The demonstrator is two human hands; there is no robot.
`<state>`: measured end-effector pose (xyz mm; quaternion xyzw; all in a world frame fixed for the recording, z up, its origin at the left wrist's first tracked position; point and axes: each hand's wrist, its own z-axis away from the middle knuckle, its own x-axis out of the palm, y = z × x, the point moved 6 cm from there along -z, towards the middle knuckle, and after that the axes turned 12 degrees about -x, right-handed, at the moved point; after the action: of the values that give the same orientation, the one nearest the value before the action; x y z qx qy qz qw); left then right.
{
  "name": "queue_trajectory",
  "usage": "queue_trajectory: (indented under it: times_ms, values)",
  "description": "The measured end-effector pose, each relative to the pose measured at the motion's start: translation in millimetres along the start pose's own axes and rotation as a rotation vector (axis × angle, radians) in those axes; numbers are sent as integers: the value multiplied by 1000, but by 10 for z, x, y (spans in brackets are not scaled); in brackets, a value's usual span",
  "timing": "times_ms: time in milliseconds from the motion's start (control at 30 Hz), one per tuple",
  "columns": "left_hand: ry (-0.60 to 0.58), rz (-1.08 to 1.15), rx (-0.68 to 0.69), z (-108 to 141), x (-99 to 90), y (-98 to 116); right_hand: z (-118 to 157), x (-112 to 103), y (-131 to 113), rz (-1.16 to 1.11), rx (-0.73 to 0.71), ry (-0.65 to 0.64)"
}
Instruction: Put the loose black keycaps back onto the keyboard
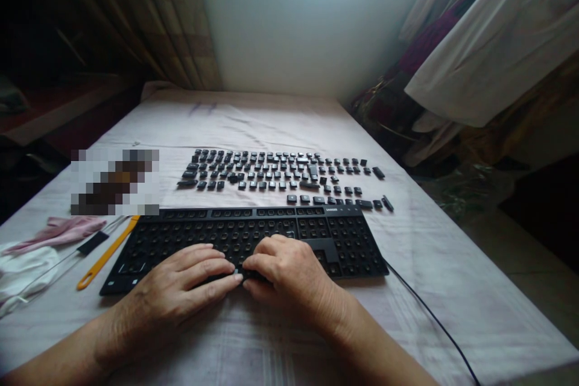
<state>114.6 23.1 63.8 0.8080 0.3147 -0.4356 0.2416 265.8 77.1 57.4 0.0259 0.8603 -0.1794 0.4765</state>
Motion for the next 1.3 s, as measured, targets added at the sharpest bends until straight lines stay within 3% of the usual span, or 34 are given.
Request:
queue_trajectory:
  times_ms: [600, 733, 933, 1300]
  values:
    - [-4, 4, 7, -27, -21, 15, 30, -76, 28, -111, 11, -55]
    - [14, 7, 5, -39, -34, 13, 25, -72, 16, -122, 68, -78]
    - [7, 0, 10, -32, -23, 6, 10, -69, -63, -37, -27, -85]
    - [-4, 22, -9, 21, 22, -8, 69, -62, 74, -133, 151, -76]
